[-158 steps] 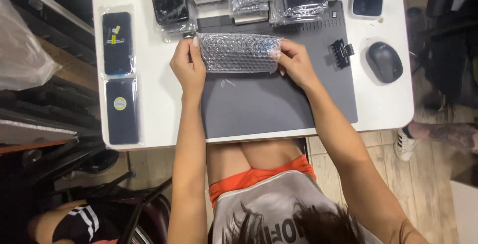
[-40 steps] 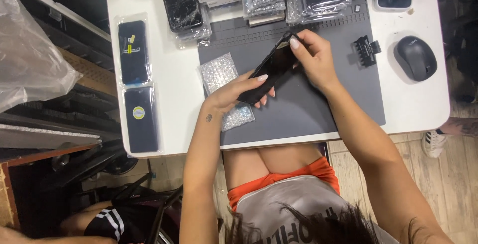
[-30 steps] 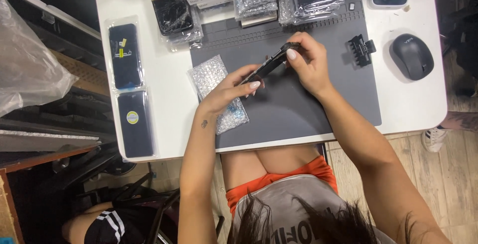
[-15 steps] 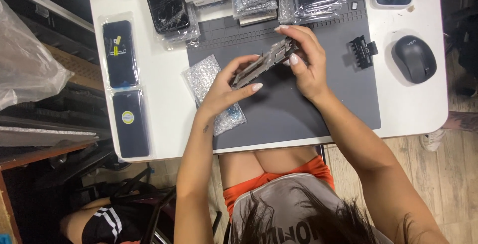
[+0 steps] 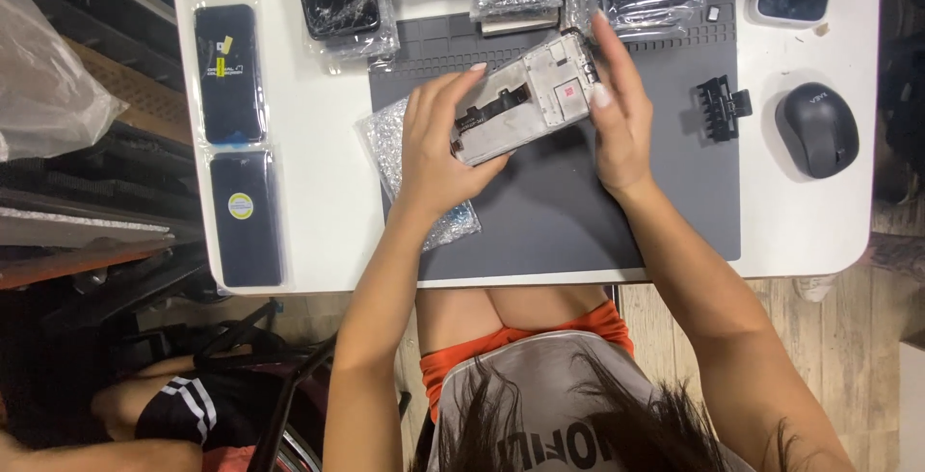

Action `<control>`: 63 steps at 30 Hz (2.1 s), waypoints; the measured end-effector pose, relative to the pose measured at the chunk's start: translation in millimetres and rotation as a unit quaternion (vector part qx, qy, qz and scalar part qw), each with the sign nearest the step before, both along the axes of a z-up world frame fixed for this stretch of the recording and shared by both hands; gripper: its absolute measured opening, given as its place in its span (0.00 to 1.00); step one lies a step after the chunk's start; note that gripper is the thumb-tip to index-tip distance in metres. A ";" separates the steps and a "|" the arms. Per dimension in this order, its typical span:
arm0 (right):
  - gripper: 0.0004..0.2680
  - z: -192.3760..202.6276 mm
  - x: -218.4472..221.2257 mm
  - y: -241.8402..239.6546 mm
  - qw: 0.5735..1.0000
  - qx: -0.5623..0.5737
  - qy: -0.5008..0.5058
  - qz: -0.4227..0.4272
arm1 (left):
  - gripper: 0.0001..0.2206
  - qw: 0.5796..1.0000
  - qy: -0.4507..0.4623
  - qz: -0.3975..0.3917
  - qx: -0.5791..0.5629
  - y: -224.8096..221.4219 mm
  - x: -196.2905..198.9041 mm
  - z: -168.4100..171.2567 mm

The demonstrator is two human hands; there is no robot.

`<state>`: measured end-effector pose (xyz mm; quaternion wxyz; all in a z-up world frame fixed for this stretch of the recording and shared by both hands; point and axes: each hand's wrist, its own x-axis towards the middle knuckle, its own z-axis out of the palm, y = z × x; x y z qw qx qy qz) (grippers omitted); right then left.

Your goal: The person handles a disassembled smartphone, peeling off a protective film from the internal components. They then unwrap a new screen assembly from bubble wrap and place it on the workbench. Finally, they use a small tool to carefully pry and remove a ribbon cable from the phone's motherboard.

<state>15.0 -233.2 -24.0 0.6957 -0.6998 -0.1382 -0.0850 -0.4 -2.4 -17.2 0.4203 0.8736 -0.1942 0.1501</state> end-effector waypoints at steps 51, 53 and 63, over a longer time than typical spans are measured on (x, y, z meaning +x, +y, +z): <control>0.13 -26.5 9.6 -4.9 0.906 0.302 0.253 0.152 | 0.09 0.896 0.164 0.084 -0.403 -0.8 -1.7 6.6; 0.13 -25.1 8.6 -4.3 0.907 0.302 0.252 0.150 | 0.09 0.902 0.156 0.085 -0.394 -1.9 -2.8 14.2; 0.12 -32.6 12.6 -7.0 0.912 0.304 0.247 0.123 | 0.09 0.927 0.097 0.098 -0.349 -0.5 -3.8 -2.9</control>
